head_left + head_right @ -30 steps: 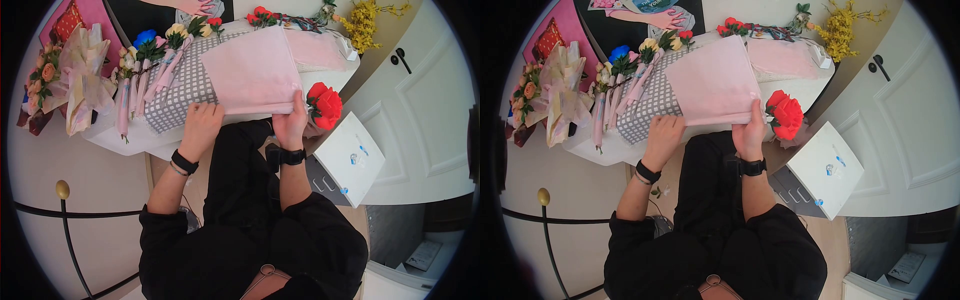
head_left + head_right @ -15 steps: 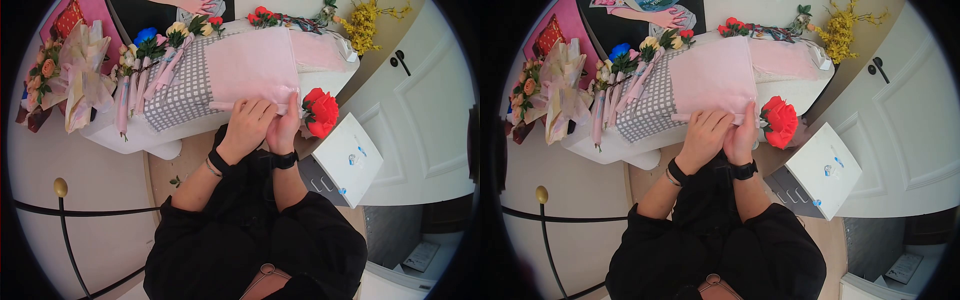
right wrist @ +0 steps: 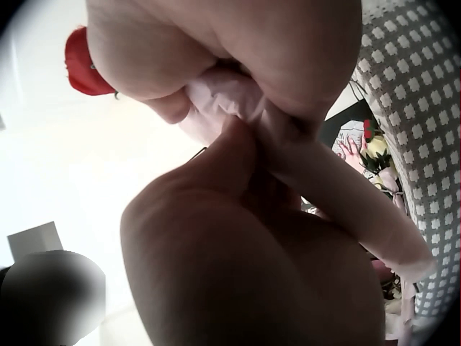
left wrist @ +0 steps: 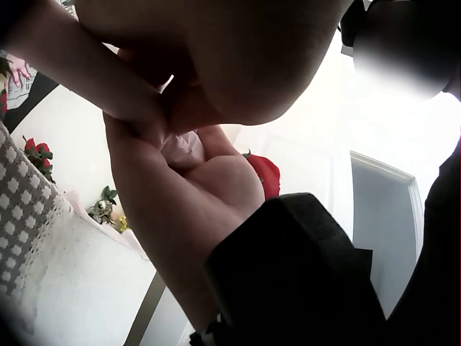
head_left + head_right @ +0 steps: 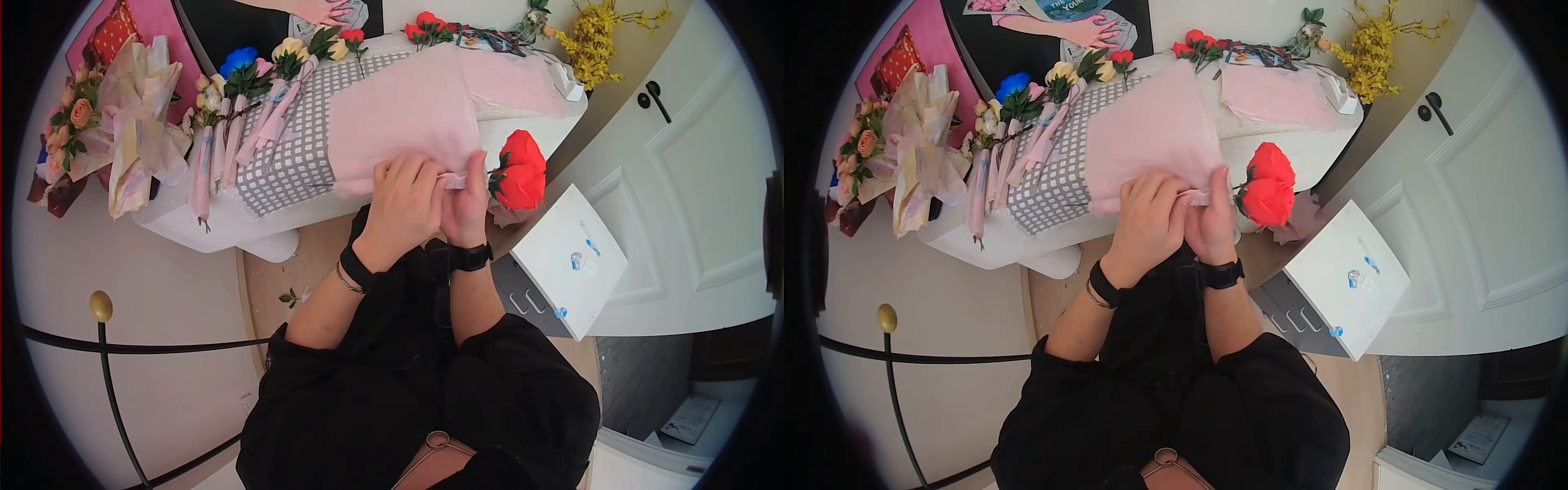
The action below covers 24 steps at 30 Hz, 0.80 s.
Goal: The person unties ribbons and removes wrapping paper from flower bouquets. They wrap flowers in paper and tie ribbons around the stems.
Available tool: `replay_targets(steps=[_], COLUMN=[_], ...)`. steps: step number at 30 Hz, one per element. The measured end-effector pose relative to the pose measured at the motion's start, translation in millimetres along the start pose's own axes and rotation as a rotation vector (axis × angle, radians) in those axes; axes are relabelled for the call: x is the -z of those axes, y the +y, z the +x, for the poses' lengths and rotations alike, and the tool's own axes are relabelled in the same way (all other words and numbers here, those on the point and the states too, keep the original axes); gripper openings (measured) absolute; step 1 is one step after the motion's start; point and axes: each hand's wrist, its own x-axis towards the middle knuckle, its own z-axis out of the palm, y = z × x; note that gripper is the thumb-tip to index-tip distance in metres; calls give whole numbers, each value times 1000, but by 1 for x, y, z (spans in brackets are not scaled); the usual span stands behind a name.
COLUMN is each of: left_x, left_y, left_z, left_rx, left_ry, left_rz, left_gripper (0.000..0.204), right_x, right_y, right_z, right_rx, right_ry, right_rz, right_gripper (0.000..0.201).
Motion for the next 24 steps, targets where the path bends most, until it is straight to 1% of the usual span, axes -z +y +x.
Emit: replay_targets(steps=[1,2,4,5,7,9,11,13,15,16,17,18,20,22,24], left_x=[0,0,1,0,-4,-9,-13,-16,-17,-17,-16,-15,-16,-23,-25], left_y=[2,2,-2,-5,-13,-22,-26,-25,-20,-17,-15,-13,-15,-23,-29], left_z=[0,-2,-6,-7,-8,-8,-8,-7,-7,-7,-8,-8,-8,-14,-18], left_rx=[-9,-9,-203,-202,-263,-278,-299,-232,-220,-206,-204,-201,-201,-259,-282], left_ry=[103,102,74,75,93,113,133,155,138,119,119,127,137,109,101], left_rz=[3,3,156,158,182,173,158,119,122,126,125,110,96,109,130], left_gripper=[22,22,28,28,32,31,31,28,29,29,29,29,28,30,31], right_x=[-2,-3,1,0,-4,-8,-8,-7,6,23,23,22,13,1,0], right_y=[-1,-2,-2,-2,1,3,3,5,8,10,9,9,8,4,0], right_z=[1,2,1,1,-2,-3,-2,-5,-4,-2,-2,-1,2,1,0], right_rx=[47,92,76,59,52,50,14,40,58,22,-13,-13,71,87,105], right_ry=[13,26,42,56,76,94,63,47,31,-74,-179,-181,120,143,161], right_rz=[-8,-15,1,17,24,30,40,9,-23,76,175,174,16,7,-3], right_gripper=[45,48,48,48,48,48,45,42,39,38,38,38,42,44,45])
